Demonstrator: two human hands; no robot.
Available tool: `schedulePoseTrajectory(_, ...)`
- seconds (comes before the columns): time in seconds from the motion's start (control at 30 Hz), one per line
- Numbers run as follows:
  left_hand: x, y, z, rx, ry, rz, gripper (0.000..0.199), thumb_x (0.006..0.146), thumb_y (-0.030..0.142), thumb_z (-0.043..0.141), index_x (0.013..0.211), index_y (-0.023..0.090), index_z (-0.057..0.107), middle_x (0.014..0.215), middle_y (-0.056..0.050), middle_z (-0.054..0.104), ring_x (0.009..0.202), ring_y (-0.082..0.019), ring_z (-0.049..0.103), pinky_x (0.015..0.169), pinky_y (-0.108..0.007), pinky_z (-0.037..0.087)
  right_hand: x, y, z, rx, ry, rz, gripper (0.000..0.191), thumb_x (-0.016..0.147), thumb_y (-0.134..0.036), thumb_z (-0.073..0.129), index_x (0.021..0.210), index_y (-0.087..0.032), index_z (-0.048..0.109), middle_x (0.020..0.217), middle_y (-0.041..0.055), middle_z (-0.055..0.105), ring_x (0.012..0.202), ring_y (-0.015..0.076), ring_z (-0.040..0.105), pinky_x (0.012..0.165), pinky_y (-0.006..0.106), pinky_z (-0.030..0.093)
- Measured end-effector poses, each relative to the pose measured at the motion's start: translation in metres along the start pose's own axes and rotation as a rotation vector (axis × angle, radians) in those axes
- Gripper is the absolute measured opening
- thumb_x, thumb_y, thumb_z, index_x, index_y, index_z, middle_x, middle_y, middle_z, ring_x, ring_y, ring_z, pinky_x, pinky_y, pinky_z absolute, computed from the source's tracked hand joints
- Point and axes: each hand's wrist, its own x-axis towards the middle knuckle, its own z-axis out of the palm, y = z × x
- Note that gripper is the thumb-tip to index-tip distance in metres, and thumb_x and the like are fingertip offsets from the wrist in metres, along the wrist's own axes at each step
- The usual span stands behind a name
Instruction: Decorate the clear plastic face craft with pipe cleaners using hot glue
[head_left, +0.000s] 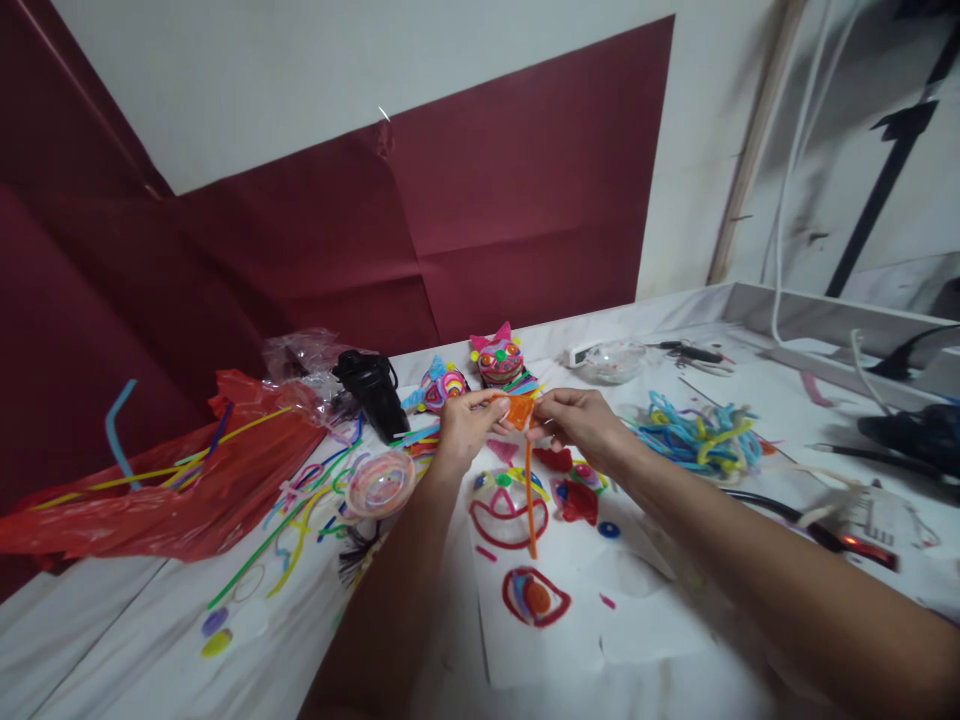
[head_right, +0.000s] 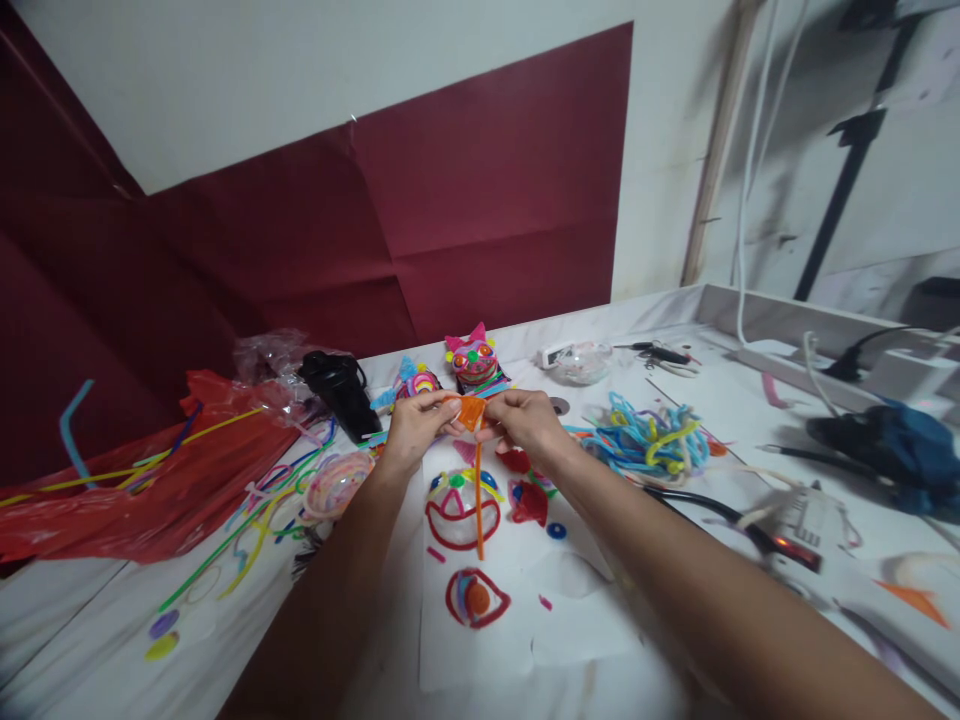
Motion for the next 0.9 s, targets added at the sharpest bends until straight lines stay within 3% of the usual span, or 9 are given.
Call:
schedulePoseTrajectory(0.17, -0.0009, -0.0009, 0.0020, -0.026, 0.025, -0.002, 0.030, 0.062, 0.029, 0.079, 0.082, 0.009, 0.072, 0.050, 0.000, 0.064, 0.045, -0.012, 0.062, 0.048, -0.022, 0.055, 0.0001, 0.0010, 0.0055, 0.037, 0.026, -0.044, 0.018, 0.073, -0.015, 0.063, 0.059, -0.017, 0.053, 0.055, 0.0007, 0.062, 0.047, 0.0121, 0.063, 0.030, 0.015, 0.036)
schedulePoseTrajectory(0.47, -0.0006, -0.0030, 0.0039, -0.008, 0.087, 0.010, 0.029, 0.066, 0.028, 0.076, 0.087, 0.009, 0.072, 0.049, 0.000, 0.065, 0.044, -0.012, 0.063, 0.048, -0.022, 0.055, -0.0012, 0.0051, 0.0097, 0.028, 0.050, -0.116, 0.004, 0.073, -0.018, 0.061, 0.070, -0.016, 0.059, 0.056, 0.0015, 0.066, 0.050, 0.0145, 0.066, 0.033, 0.017, 0.041)
schedulePoseTrajectory(0.9, -0.0008, -0.0070, 0.0055, 0.002, 0.111, 0.059, 0.024, 0.067, 0.025, 0.074, 0.086, 0.010, 0.072, 0.052, 0.001, 0.064, 0.047, -0.014, 0.065, 0.049, -0.023, 0.055, -0.0012, 0.0035, 0.0094, 0.054, 0.078, -0.138, 0.011, 0.069, -0.022, 0.066, 0.065, -0.016, 0.059, 0.055, 0.0008, 0.064, 0.050, 0.0151, 0.066, 0.033, 0.018, 0.040)
